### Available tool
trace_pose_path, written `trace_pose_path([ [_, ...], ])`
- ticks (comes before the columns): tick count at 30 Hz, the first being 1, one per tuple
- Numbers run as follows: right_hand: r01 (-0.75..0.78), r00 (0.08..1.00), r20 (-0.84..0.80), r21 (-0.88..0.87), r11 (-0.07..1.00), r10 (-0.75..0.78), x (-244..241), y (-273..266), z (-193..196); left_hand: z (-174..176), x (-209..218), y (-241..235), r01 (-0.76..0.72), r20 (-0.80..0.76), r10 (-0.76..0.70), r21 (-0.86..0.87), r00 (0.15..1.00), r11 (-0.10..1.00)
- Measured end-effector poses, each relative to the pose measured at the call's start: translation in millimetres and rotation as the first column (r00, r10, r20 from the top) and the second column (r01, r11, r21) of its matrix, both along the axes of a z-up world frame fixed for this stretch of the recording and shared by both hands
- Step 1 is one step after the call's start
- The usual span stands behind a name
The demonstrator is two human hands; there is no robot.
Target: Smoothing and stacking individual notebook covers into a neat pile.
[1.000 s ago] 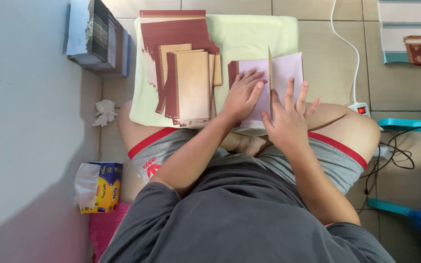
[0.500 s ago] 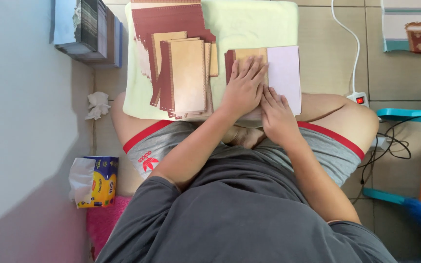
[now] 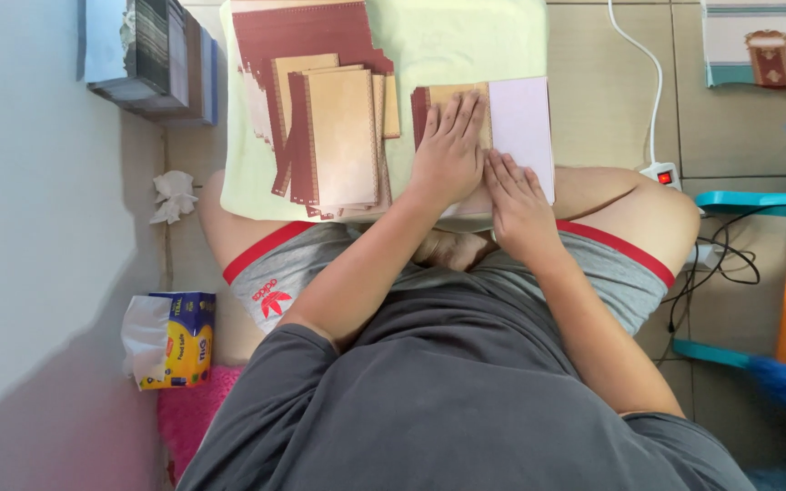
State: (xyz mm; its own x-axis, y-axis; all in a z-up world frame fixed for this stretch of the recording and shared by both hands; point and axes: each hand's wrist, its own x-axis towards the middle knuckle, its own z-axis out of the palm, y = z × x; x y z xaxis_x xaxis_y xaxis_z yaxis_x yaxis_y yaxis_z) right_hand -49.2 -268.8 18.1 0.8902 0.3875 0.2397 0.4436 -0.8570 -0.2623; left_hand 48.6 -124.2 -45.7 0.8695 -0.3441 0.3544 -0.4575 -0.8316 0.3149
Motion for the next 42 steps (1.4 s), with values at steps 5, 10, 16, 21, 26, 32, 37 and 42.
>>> trace_pose_path([
  [5,-0.009,0.997,-0.072,-0.01,1.0,0.009,63,-8,-16,6,-1,0,-0.013,0.048,0.014,-0.037,0.999,0.999],
  [10,-0.003,1.0,-0.027,-0.04,0.999,0.002,110,-5,-24,10,-3,4,-0.002,0.047,0.004,-0.04,0.999,0.999],
  [16,0.043,0.986,0.166,-0.086,0.995,-0.028,48,1,-24,5,1,1,-0.063,0.027,0.065,-0.078,0.998,0.995],
  [21,0.099,0.986,0.148,-0.108,0.989,-0.082,16,0,-25,6,0,1,-0.036,-0.006,0.036,-0.054,0.999,0.998],
  [26,0.085,0.995,0.057,-0.074,0.994,-0.081,87,-3,-35,4,0,1,-0.051,0.022,0.051,-0.006,0.998,0.999],
  [32,0.094,0.995,-0.014,-0.084,0.992,-0.096,106,-8,-43,30,10,-2,-0.011,-0.175,0.037,0.149,0.984,0.989],
  [37,0.067,0.989,0.133,-0.076,0.995,-0.057,37,1,-17,-13,36,-13,-0.068,0.024,0.066,0.088,0.998,0.994],
  [42,0.078,0.994,0.087,-0.073,0.994,-0.072,9,2,-12,1,27,-7,-0.093,0.05,0.092,0.02,0.995,0.995],
])
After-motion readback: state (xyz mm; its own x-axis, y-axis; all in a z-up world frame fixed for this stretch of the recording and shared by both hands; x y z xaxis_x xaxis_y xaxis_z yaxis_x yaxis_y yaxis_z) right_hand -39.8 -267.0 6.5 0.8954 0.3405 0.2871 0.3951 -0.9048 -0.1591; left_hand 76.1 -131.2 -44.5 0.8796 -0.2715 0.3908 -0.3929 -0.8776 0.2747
